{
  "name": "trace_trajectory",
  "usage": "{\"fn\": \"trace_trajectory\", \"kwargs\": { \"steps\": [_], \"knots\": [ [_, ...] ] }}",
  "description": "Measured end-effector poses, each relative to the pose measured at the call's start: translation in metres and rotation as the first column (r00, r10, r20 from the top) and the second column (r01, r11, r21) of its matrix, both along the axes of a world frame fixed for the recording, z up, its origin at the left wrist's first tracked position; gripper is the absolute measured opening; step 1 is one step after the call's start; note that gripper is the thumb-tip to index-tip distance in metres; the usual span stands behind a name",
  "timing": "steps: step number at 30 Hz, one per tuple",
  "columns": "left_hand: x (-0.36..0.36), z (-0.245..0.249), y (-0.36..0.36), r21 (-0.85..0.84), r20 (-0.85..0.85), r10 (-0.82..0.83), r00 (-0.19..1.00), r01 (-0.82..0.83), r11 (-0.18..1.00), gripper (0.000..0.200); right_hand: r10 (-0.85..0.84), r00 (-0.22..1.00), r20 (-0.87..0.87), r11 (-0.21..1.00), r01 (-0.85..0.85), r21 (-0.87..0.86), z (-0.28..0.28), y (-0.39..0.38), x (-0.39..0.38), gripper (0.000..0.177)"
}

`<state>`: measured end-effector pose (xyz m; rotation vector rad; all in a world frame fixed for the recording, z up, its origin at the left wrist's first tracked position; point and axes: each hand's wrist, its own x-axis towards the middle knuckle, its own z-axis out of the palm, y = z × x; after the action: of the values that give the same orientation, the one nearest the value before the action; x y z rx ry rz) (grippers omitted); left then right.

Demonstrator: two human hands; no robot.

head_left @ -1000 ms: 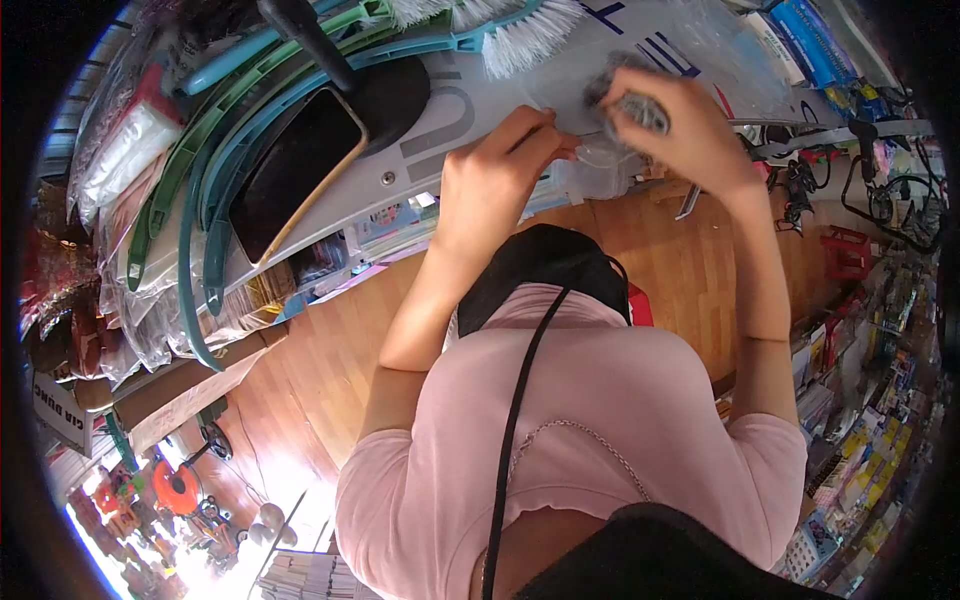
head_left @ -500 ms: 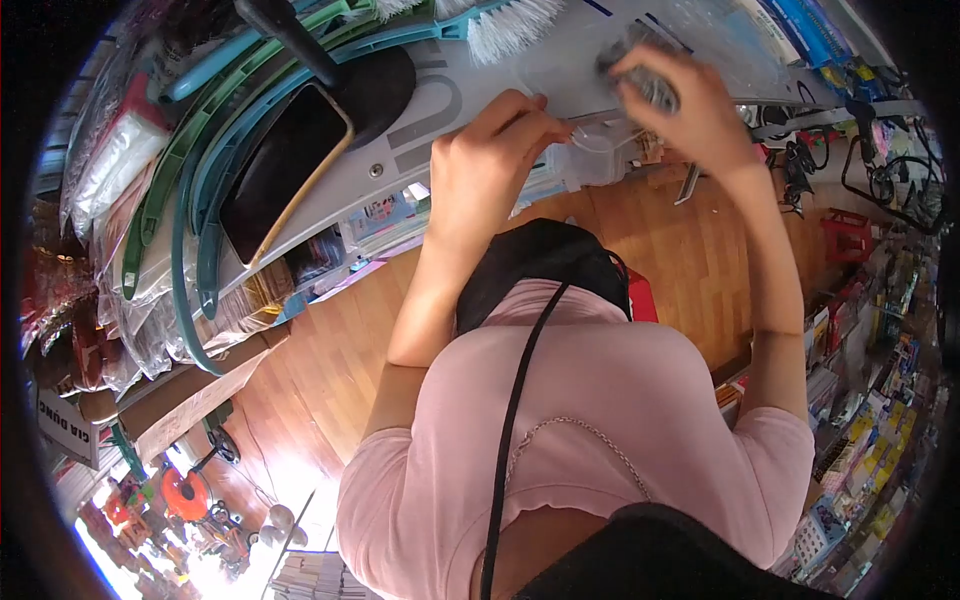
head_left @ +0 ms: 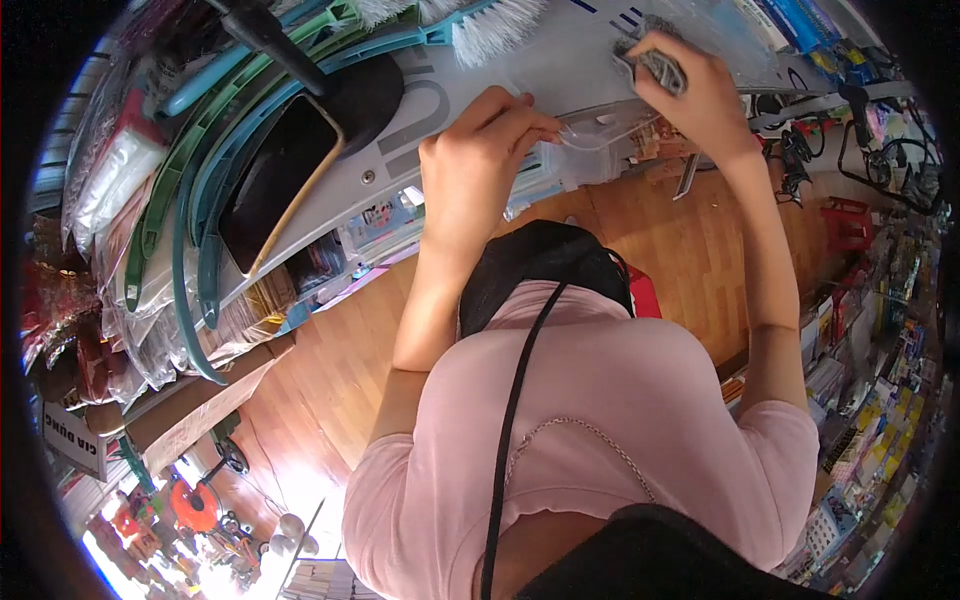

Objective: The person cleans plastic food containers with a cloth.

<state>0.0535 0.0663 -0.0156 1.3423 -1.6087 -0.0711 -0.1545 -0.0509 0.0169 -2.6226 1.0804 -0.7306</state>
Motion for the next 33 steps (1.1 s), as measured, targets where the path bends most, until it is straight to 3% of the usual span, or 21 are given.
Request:
{"fn": "trace_trajectory", "kwargs": {
  "steps": [1,2,5,6,11,13,14,20,23,24,27,29,31,33],
  "knots": [
    [0.000,0.001,0.001,0.015,0.007,0.006,1.000,-0.006,1.000,0.013,-0.093,0.996,0.009,0.995,0.093,0.046,0.001,-0.002,-0.001,0.022],
    [-0.001,0.002,0.000,0.028,0.014,0.015,1.000,-0.015,0.999,0.013,-0.064,0.997,-0.037,0.994,0.060,-0.094,-0.002,0.004,0.004,0.023],
    [0.001,-0.003,-0.002,0.012,0.013,0.002,1.000,-0.003,1.000,0.005,0.015,0.999,-0.032,1.000,-0.015,0.009,0.001,0.055,0.036,0.020],
    [0.001,-0.002,-0.002,0.012,0.017,0.001,1.000,-0.001,1.000,0.005,-0.009,0.996,-0.092,0.998,0.002,-0.067,0.008,0.065,0.038,0.022],
    [0.001,-0.001,-0.001,-0.003,-0.022,-0.018,1.000,0.018,1.000,0.007,0.004,0.999,0.032,0.989,0.000,-0.146,-0.011,0.011,-0.007,0.025],
    [0.000,0.001,0.000,-0.008,-0.014,-0.013,1.000,0.012,1.000,0.011,-0.098,0.991,0.096,0.995,0.097,0.015,-0.008,0.001,-0.014,0.025],
    [-0.001,0.002,-0.001,-0.013,-0.004,-0.004,1.000,0.004,1.000,0.015,-0.090,0.995,0.039,0.987,0.095,-0.127,-0.012,0.004,-0.009,0.025],
    [0.005,0.007,0.000,0.069,0.004,-0.028,1.000,0.028,0.997,0.014,0.031,0.999,-0.011,0.997,-0.032,-0.072,-0.006,0.043,0.051,0.026],
    [0.004,0.005,-0.001,0.062,-0.020,-0.024,1.000,0.025,0.998,0.007,-0.027,0.995,-0.094,1.000,0.027,-0.001,0.003,0.008,0.028,0.022],
    [0.003,0.004,0.000,0.059,-0.021,-0.024,0.999,0.025,0.998,0.007,0.011,1.000,-0.016,0.993,-0.013,-0.117,0.005,-0.006,0.023,0.020],
    [0.003,0.004,-0.001,0.070,-0.044,-0.017,0.999,0.020,0.997,0.009,-0.109,0.992,-0.068,0.989,0.102,-0.104,0.004,-0.012,0.022,0.021],
    [0.003,0.004,-0.001,0.072,-0.033,-0.021,0.999,0.023,0.997,0.009,-0.079,0.996,-0.030,0.990,0.075,-0.118,-0.007,-0.005,0.041,0.020],
    [0.003,0.006,0.001,0.098,-0.021,-0.024,1.000,0.025,0.995,0.009,0.142,0.989,0.035,0.987,-0.139,-0.076,-0.005,0.014,0.063,0.019],
    [0.004,0.007,0.000,0.123,-0.002,-0.026,1.000,0.026,0.992,0.008,0.151,0.988,0.028,0.988,-0.151,-0.023,-0.002,0.013,0.064,0.018]
  ]
}}
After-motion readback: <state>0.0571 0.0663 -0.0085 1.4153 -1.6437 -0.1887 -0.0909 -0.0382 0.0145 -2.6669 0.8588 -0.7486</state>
